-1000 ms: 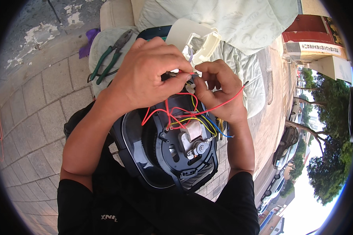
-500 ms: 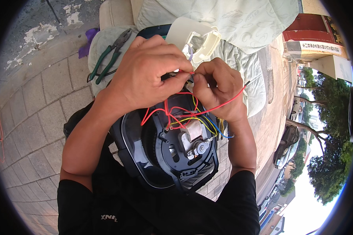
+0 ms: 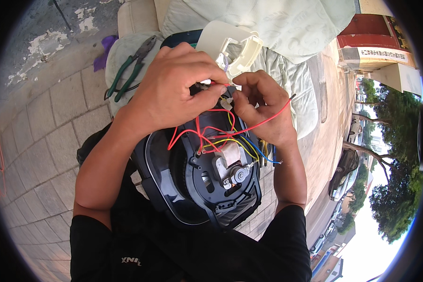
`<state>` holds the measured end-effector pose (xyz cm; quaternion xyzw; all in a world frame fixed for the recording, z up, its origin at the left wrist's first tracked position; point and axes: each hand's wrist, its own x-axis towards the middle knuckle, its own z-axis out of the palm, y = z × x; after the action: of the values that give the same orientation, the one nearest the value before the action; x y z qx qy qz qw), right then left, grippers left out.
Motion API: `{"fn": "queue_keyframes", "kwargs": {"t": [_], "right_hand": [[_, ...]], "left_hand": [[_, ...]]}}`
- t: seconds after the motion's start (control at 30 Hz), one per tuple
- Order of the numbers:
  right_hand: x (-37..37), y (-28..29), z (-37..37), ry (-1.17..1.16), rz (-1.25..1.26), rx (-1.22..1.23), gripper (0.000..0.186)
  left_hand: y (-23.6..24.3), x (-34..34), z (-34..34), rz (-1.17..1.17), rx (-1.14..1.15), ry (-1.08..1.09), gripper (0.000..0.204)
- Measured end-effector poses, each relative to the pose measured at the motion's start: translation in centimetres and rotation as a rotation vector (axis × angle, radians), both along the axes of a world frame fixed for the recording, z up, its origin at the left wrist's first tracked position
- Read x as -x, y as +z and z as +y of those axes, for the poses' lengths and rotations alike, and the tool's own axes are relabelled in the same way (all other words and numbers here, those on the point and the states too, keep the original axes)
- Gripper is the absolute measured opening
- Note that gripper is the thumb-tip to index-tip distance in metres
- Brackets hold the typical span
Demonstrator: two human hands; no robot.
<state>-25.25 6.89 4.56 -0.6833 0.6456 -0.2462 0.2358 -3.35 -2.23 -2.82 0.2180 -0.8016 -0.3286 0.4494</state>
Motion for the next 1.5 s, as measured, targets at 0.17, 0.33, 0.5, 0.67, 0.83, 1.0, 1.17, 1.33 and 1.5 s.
{"fn": "queue_keyframes", "kwargs": {"t": [0.17,0.33,0.5,0.67,0.83,1.0,1.17,1.33,1.5], "right_hand": [[1.1,-0.1,1.4,-0.167,-0.141,0.021,0.015],[5.2,-2.4,4.4,-0.35,-0.258,0.11,0.017],[8.0,-4.9,9.4,-0.602,-0.421,0.058,0.018],[8.8,-8.3,14.4,-0.713,-0.461,0.118,0.017],[8.5,-9.8,19.3,-0.895,-0.37,0.072,0.017],[8.1,-11.8,22.5,-0.945,-0.274,0.086,0.019],[7.4,-13.2,24.4,-0.972,-0.187,0.117,0.018],[8.0,-15.9,26.0,-0.997,-0.152,0.09,0.02],[7.9,-15.6,25.0,-1.042,-0.244,0.025,0.03]], "left_hand": [[0.1,0.0,-0.2,0.04,0.006,-0.022,0.008],[0.0,0.2,-0.4,0.07,0.013,-0.069,0.01],[0.1,0.4,-0.4,0.08,0.014,-0.086,0.012],[0.2,0.4,-0.3,0.079,0.004,-0.091,0.013],[0.1,0.6,-0.2,0.069,-0.026,-0.091,0.014],[0.2,0.2,-0.2,0.047,-0.021,-0.086,0.014],[0.0,0.1,-0.4,0.033,-0.015,-0.092,0.011],[0.3,0.5,-0.1,0.035,-0.019,-0.058,0.013],[-0.1,-0.1,0.0,-0.009,-0.084,-0.009,0.017]]}}
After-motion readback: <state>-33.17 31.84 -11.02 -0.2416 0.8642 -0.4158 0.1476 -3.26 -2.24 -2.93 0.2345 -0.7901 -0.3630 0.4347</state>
